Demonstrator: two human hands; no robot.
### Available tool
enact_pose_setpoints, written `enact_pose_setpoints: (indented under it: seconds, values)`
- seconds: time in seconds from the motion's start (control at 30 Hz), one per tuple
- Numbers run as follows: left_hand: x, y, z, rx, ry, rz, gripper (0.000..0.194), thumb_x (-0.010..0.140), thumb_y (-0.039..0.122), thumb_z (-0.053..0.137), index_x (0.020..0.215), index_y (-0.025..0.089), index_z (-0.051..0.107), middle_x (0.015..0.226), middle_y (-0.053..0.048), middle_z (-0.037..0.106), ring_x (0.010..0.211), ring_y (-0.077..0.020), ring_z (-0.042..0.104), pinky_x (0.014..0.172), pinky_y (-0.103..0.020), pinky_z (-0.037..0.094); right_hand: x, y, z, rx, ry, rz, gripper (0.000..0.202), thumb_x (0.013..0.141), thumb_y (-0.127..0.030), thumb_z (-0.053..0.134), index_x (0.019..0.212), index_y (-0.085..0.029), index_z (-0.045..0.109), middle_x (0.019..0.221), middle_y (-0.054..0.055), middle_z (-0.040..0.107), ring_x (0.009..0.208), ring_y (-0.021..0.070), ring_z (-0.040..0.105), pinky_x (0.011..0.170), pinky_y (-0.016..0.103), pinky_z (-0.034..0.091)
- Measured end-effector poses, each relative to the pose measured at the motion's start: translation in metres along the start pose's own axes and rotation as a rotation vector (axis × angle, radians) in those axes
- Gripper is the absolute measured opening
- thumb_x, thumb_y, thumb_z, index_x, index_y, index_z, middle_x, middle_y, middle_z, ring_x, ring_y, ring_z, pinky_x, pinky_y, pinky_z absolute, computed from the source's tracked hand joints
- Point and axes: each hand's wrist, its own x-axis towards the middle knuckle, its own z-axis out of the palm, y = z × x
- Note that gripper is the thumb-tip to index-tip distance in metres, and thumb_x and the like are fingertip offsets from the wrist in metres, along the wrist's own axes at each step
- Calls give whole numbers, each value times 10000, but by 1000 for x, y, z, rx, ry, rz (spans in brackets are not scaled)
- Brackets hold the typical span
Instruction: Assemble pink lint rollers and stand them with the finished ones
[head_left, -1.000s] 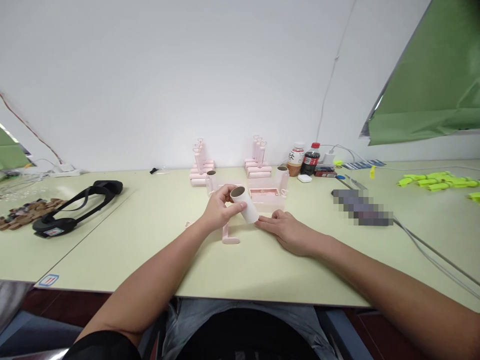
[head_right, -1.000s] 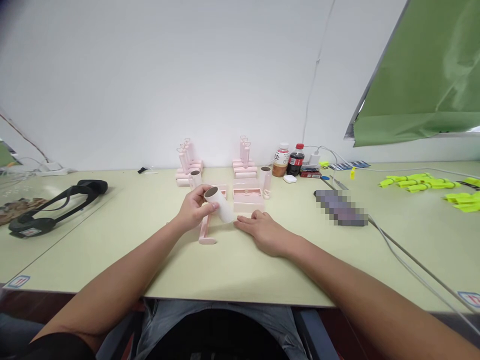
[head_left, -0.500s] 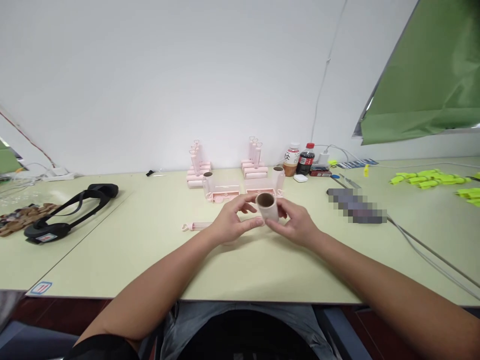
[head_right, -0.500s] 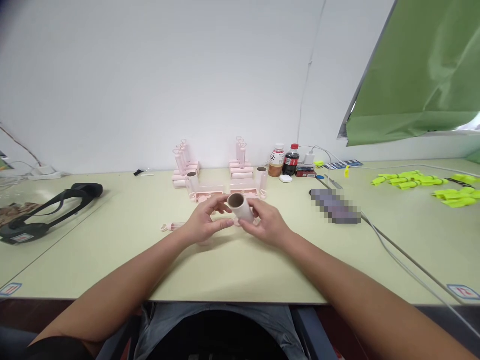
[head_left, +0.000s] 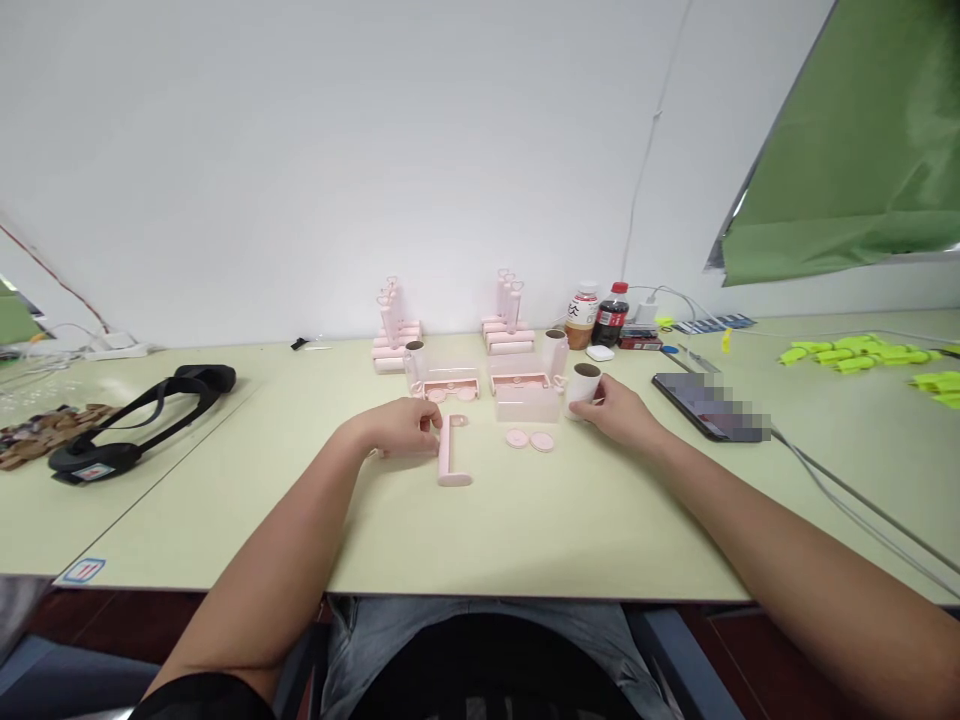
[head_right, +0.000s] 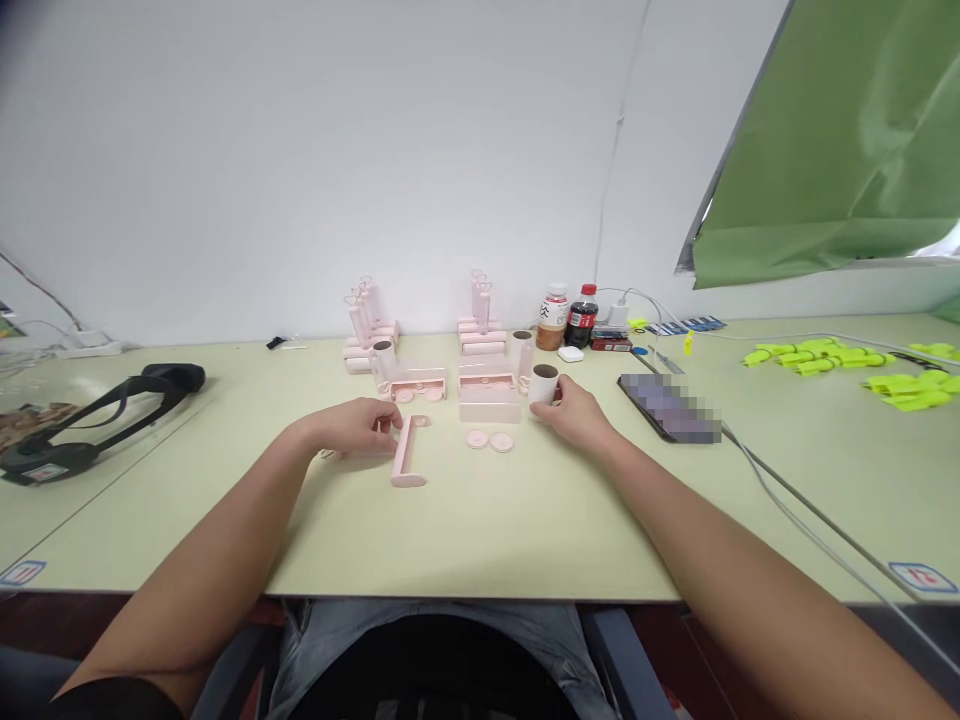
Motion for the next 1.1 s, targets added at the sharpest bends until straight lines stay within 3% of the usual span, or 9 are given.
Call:
enact_pose_setpoints:
  seconds: [0.1, 0.2, 0.3, 0.4, 0.5, 0.67, 0.83, 0.93, 1.1]
  values:
    - [3, -6, 0, 20, -90, -65, 328, 556, 342, 706, 864, 236, 661, 834, -16, 640, 573, -157, 538, 467, -245, 324, 0, 1, 0, 7, -38, 1, 366, 682, -375, 667, 981, -176, 594, 981, 86, 681, 790, 213, 625, 646, 306, 443]
    - [6, -9, 3, 35, -122, -49, 226, 549, 309, 689, 750, 220, 638, 759, -3, 624, 594, -156, 525, 488, -240, 326, 1, 3, -3, 90, -29, 28, 481, 670, -368, 677, 1100, -198, 542, 1048, 83, 654, 682, 174, 607, 580, 293, 440]
    - [7, -6, 6, 29, -91, 34, 168, 570, 284, 673, 708, 210, 611, 725, -1, 601, 617, -158, 514, 501, -241, 329, -2, -1, -8, 203, 220, 7, 525, 681, -375, 672, 1150, -217, 496, 1019, 68, 626, 615, 146, 549, 540, 285, 419]
    - [6, 3, 9, -11, -12, 190, 197, 597, 240, 662, 776, 205, 588, 743, 3, 574, 640, -151, 505, 529, -243, 354, -13, -12, -9, 432, 408, -132, 321, 730, -366, 632, 991, -218, 518, 813, 14, 571, 588, 137, 486, 531, 274, 393]
    - [3, 20, 19, -50, 70, 348, 211, 684, 236, 621, 886, 197, 574, 777, -1, 560, 675, -152, 520, 583, -256, 406, -33, -27, 0, 573, 185, -274, 212, 772, -387, 615, 854, -212, 528, 649, -23, 488, 545, 131, 440, 510, 265, 360]
    - [-2, 48, 43, -88, 144, 584, 221, 786, 214, 576, 1004, 193, 550, 935, -30, 627, 819, -160, 591, 727, -276, 475, -65, -47, 27, 583, -440, -483, 295, 854, -469, 584, 886, -177, 573, 782, 20, 569, 693, 149, 519, 628, 274, 415]
    - [0, 56, 61, 65, 280, 702, 130, 801, 206, 574, 921, 194, 527, 925, -44, 615, 846, -168, 589, 727, -271, 470, -75, -53, 35, 600, -821, -475, 422, 914, -553, 490, 836, -151, 592, 755, 19, 578, 644, 120, 485, 595, 245, 383]
    - [4, 55, 66, 149, 334, 758, 63, 826, 197, 531, 884, 193, 508, 911, -52, 603, 838, -165, 584, 704, -262, 458, -74, -52, 34, 685, -956, -392, 477, 913, -595, 461, 886, -140, 604, 832, 66, 642, 665, 130, 549, 589, 244, 405]
    - [6, 53, 71, 163, 305, 732, 123, 796, 234, 569, 890, 192, 502, 889, -35, 622, 773, -145, 585, 649, -237, 426, -74, -49, 35, 716, -972, -355, 470, 885, -601, 512, 779, -146, 560, 686, 24, 586, 580, 113, 529, 532, 228, 379]
